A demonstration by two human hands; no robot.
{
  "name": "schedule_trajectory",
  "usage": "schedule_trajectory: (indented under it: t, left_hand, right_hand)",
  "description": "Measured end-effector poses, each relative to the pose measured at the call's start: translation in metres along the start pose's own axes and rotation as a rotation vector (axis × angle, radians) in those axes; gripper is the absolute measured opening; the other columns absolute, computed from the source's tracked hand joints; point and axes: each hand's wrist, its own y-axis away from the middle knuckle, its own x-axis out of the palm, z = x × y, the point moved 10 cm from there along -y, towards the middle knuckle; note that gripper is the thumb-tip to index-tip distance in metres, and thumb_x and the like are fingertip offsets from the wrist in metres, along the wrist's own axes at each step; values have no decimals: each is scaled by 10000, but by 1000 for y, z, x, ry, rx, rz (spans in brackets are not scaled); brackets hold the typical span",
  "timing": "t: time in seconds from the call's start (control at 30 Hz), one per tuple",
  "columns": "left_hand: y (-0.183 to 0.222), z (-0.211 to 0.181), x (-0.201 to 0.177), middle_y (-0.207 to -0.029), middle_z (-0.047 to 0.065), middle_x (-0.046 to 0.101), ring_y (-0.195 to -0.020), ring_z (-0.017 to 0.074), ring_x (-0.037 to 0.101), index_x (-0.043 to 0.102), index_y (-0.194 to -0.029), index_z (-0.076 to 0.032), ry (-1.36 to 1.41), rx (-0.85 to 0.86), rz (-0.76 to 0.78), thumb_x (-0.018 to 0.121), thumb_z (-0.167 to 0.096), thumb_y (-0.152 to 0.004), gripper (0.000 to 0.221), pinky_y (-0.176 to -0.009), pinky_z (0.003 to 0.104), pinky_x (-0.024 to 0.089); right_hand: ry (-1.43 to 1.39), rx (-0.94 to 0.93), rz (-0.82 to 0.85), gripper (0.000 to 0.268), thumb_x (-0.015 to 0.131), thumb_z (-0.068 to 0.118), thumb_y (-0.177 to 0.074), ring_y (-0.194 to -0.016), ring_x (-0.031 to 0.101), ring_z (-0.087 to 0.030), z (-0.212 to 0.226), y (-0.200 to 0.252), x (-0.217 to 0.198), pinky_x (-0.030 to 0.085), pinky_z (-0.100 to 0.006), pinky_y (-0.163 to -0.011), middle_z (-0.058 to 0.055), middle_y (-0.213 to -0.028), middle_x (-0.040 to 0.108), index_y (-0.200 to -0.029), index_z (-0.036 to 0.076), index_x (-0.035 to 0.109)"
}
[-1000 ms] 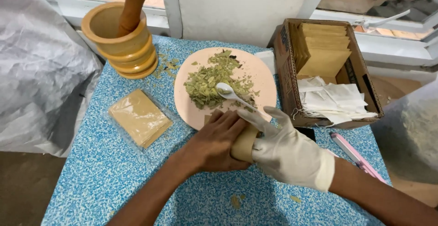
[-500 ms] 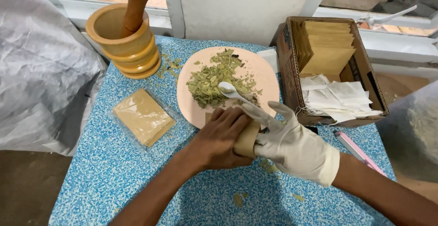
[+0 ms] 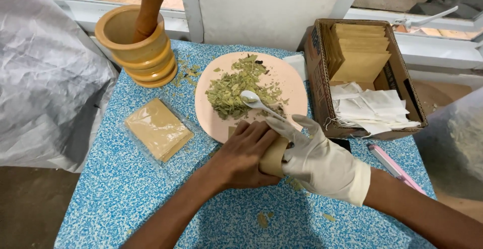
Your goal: Filling small tea bags with dried leaves using a spoon and sealing them with a handheld heat sealer.
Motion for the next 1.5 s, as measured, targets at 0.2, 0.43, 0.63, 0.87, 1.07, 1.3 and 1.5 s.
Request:
schedule_trajectory:
  t: [0.2,0.43,0.63,0.87,1.07,1.3,1.5]
  left_hand:
    - [2,-4,-2,-1287,163,630,-1139,360,582,557,-1376,-28,12,33,-58,936,-614,-755,934,-1024,531,470]
    - [1,2,4,-1388,157,612,-1222,352,565,514,-1457,-56,-3,-22,21,887,-663,-769,991,-1101,539,427]
    - [1,9,-4,-1412,193,608,-1263,390,588,474,-1478,-32,25,-17,-49,829,-660,-843,961,-1148,595,447]
    - [-1,24,-14,-1471,158,588,-1346,353,575,423,-1483,-91,-55,-127,-76,790,-574,-829,892,-1185,600,477]
    - [2,40,-22,-1206,119,601,-1193,330,643,484,-1551,-149,-139,-247,-173,807,-704,-742,1033,-1055,448,407]
    - [6,33,-27,-1131,117,549,-1084,296,610,443,-1639,-139,-342,-223,-216,578,-853,-880,1051,-1004,402,373]
    - [5,55,-31,-1334,277,668,-1355,428,614,399,-1655,-43,251,-483,-45,711,-783,-868,1124,-1237,478,272]
  right_hand:
    - [311,42,-124,944,683,-117,-831,-1567,475,-147,-10,4,-16,255,-446,-1375,-81,-1790,413,-1657,184,339]
    - [171,-111,-105,835,723,-47,-963,-1628,403,-312,-23,8,-46,338,-492,-1301,-212,-1753,422,-1661,149,309]
    - [964,-311,64,587,671,-129,-847,-1605,412,-353,45,2,33,221,-514,-1415,-183,-1714,385,-1301,217,533]
    - [1620,-269,27,463,519,71,-967,-1611,436,-394,99,9,107,508,-559,-1243,-137,-1444,770,-1365,50,754]
    - [1217,354,-703,567,838,365,-875,-1051,861,-375,70,-10,34,748,-452,-744,-205,-1305,812,-1412,200,759]
    - [972,346,-558,697,879,335,-853,-1176,778,-540,22,-33,30,716,-590,-849,-353,-1340,757,-1450,25,695]
    - [933,236,-757,326,825,118,-954,-854,791,-326,25,-8,-16,667,-522,-734,-331,-997,803,-1223,-62,793]
